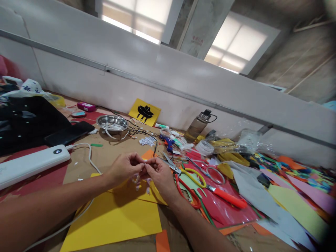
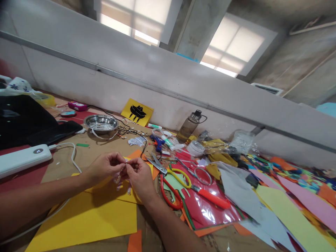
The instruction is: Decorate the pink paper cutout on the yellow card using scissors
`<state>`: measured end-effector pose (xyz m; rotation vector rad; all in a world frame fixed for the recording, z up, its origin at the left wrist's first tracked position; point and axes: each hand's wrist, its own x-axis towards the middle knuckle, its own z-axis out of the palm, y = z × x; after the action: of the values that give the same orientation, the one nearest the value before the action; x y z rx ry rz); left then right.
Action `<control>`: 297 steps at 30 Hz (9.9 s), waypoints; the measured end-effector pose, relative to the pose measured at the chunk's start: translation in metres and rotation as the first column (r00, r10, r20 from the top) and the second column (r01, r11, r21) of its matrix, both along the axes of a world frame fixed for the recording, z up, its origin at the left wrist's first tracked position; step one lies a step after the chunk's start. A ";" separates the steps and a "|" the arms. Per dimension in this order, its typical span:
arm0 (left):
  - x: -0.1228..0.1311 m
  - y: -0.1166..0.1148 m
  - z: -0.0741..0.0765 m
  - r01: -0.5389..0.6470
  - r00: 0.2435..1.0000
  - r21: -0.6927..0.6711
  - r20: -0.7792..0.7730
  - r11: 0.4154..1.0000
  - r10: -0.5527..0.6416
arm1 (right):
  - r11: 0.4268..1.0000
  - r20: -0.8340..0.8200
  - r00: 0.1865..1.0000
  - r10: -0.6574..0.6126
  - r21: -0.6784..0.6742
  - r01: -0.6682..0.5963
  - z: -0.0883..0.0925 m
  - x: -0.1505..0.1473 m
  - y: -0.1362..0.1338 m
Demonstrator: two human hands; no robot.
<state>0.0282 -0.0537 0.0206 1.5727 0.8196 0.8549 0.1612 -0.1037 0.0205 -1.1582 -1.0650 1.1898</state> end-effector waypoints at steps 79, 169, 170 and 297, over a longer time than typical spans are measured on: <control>-0.004 -0.003 0.009 0.003 0.995 0.204 -0.103 0.979 0.018 | 1.000 0.095 0.995 0.020 -0.004 -0.019 0.000 0.000 -0.001; -0.003 0.003 0.004 0.162 0.971 -0.245 0.211 0.956 -0.111 | 0.999 0.053 0.998 -0.012 0.032 0.011 0.003 0.001 -0.002; -0.002 0.003 0.004 0.174 0.963 -0.279 0.251 0.944 -0.103 | 0.999 0.048 0.999 -0.019 0.036 0.018 0.003 0.001 -0.002; -0.031 0.002 0.015 0.012 0.989 -0.258 0.147 0.966 0.027 | 0.977 0.884 0.467 -0.009 0.107 -0.184 0.012 0.022 -0.028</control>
<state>-0.0032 -0.0515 0.0360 1.2619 0.7945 0.8249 0.1832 -0.1313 0.0329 -1.6277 -2.0038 0.4406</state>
